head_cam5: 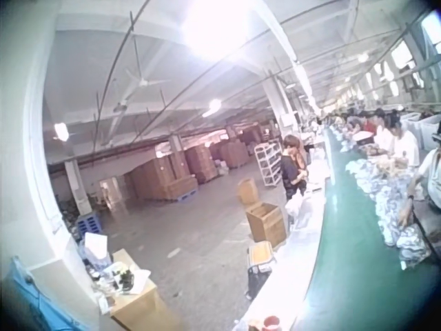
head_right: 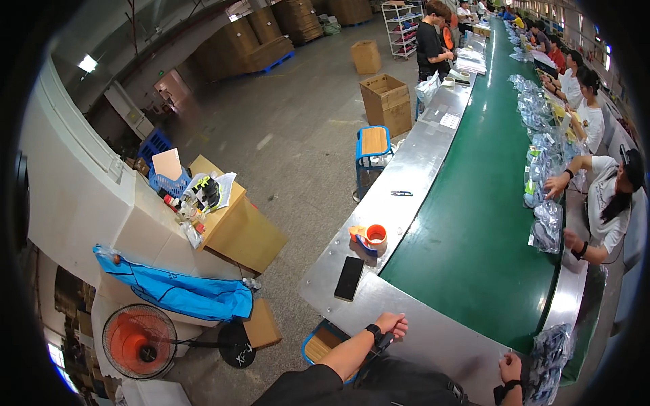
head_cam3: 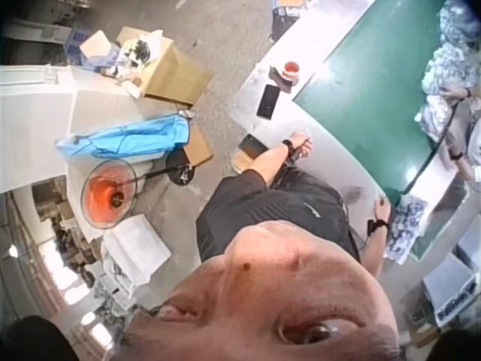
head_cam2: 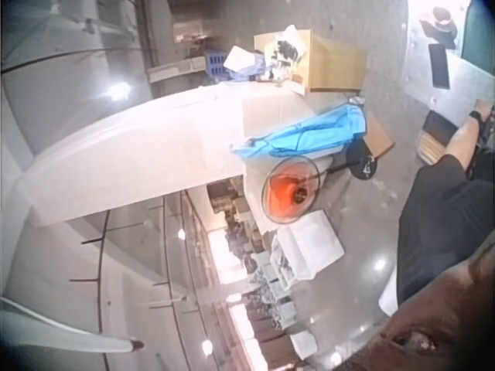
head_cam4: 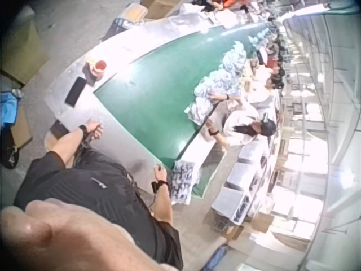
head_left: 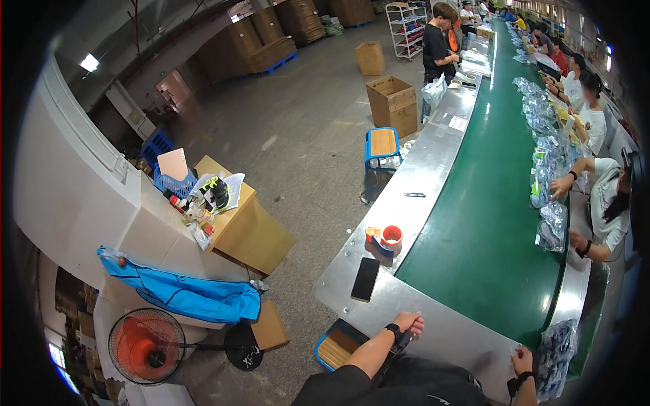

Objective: The person picks packaged footwear from a green conveyor belt and places them into a white bin. The person repeats this action continuously as more packages arrive on the belt.

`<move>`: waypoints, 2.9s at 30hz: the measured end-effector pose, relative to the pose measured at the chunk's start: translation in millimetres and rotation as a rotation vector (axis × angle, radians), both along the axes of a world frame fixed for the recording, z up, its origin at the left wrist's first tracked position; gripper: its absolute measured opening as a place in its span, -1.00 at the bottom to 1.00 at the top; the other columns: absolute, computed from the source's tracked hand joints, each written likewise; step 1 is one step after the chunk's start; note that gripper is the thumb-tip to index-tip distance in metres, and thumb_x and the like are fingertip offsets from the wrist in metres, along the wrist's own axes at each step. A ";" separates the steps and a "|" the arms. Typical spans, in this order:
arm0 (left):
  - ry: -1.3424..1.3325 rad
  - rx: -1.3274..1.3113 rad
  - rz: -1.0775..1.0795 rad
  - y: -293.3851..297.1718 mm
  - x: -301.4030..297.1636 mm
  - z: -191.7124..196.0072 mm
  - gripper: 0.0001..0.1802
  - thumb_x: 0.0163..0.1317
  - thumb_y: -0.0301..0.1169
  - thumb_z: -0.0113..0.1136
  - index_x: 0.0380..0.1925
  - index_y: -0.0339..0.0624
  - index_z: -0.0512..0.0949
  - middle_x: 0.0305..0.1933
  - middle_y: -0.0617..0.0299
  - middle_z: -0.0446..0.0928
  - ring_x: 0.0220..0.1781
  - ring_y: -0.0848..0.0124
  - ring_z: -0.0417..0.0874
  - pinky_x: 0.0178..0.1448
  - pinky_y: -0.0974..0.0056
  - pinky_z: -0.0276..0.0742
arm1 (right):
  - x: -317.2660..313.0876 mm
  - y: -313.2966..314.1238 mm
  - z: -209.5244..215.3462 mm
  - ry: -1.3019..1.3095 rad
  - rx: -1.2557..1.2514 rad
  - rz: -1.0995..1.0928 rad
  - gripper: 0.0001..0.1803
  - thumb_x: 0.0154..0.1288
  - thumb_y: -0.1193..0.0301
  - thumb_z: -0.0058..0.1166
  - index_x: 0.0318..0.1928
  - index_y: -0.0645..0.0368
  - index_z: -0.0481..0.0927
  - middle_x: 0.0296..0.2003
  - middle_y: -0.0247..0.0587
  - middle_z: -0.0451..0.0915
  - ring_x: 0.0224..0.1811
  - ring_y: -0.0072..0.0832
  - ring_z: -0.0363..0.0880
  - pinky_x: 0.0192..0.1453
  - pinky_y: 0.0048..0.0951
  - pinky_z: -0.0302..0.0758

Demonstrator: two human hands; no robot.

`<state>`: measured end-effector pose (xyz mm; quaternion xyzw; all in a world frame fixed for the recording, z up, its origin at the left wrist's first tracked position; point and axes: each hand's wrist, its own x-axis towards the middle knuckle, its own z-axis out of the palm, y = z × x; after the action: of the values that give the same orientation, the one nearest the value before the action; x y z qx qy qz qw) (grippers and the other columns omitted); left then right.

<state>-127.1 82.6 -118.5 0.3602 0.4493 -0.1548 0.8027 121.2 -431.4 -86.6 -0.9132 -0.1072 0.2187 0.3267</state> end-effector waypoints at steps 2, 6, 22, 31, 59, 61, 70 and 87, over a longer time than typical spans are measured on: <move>0.019 0.001 -0.023 2.1 1.3 0.8 -0.59 0.44 -0.02 0.02 -0.21 -0.17 0.56 -0.33 0.19 0.67 -0.50 0.38 0.68 -0.47 0.27 0.57 | 8.3 35.5 23.8 -0.041 0.018 0.062 -0.68 -0.01 0.40 0.27 -0.21 0.29 0.63 -0.46 -0.14 0.59 -0.39 -0.37 0.60 -0.24 -0.35 0.54; 0.012 -0.092 0.006 3.8 -0.6 1.7 -0.55 0.43 0.01 0.02 -0.21 -0.19 0.55 -0.32 0.19 0.67 -0.51 0.39 0.66 -0.50 0.27 0.55 | -1.0 94.7 63.0 -0.136 -0.004 0.246 -0.64 0.01 0.35 0.29 -0.17 0.28 0.63 -0.41 -0.12 0.62 -0.37 -0.33 0.62 -0.20 -0.35 0.57; 0.053 0.067 -0.134 12.6 2.2 0.0 -0.53 0.50 -0.06 -0.08 -0.10 -0.29 0.57 -0.26 0.10 0.70 -0.39 0.31 0.73 -0.31 0.26 0.70 | -40.6 75.9 41.7 0.119 -0.143 0.215 -0.56 0.12 0.16 0.27 -0.06 0.19 0.68 -0.32 -0.14 0.71 -0.21 -0.20 0.69 -0.06 -0.26 0.58; 0.100 0.090 -0.143 13.0 0.6 4.7 -0.51 0.50 -0.04 -0.09 -0.07 -0.29 0.57 -0.23 0.07 0.69 -0.35 0.28 0.73 -0.29 0.25 0.68 | -32.9 65.4 17.9 0.146 -0.189 0.183 -0.59 0.18 0.11 0.20 -0.09 0.14 0.68 -0.27 -0.12 0.72 -0.19 -0.18 0.70 -0.07 -0.24 0.57; 0.246 -0.061 -0.042 22.8 3.1 9.2 -0.49 0.50 -0.06 -0.06 -0.18 -0.38 0.56 -0.37 0.03 0.65 -0.42 0.15 0.72 -0.36 0.14 0.67 | 276.3 123.4 -1.5 -0.178 -0.118 -0.428 -0.32 0.09 0.11 0.35 0.17 0.15 0.46 0.01 0.02 0.54 0.12 -0.10 0.54 0.18 -0.17 0.50; 0.234 -0.095 -0.060 26.4 1.1 7.7 -0.48 0.50 -0.05 -0.06 -0.18 -0.39 0.56 -0.34 0.01 0.65 -0.39 0.15 0.72 -0.32 0.14 0.68 | 311.2 127.5 -0.7 -0.236 -0.115 -0.466 -0.13 0.07 0.09 0.38 0.30 0.24 0.33 0.18 0.11 0.43 0.28 -0.04 0.41 0.38 -0.15 0.36; 0.340 -0.104 -0.001 22.5 8.9 13.4 -0.50 0.48 -0.07 0.03 -0.09 -0.41 0.54 -0.35 -0.02 0.63 -0.51 0.26 0.59 -0.47 0.23 0.54 | 378.4 165.3 -16.9 -0.198 -0.006 -0.379 0.10 -0.09 0.03 0.47 0.39 0.32 0.22 0.30 0.21 0.34 0.38 0.00 0.31 0.46 -0.18 0.26; 0.280 0.068 -0.174 18.8 18.7 18.3 -0.45 0.50 -0.01 -0.06 -0.14 -0.40 0.54 -0.30 -0.02 0.66 -0.35 0.16 0.72 -0.26 0.14 0.69 | 170.5 198.4 99.6 -0.411 0.083 -0.010 -0.40 -0.16 0.50 0.30 0.00 0.12 0.44 0.01 -0.05 0.39 0.05 -0.02 0.49 0.05 -0.14 0.54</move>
<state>-108.3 101.4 -100.3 0.3998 0.5286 -0.2572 0.7032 291.7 -232.9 13.0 -0.9250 -0.1761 0.0216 0.3361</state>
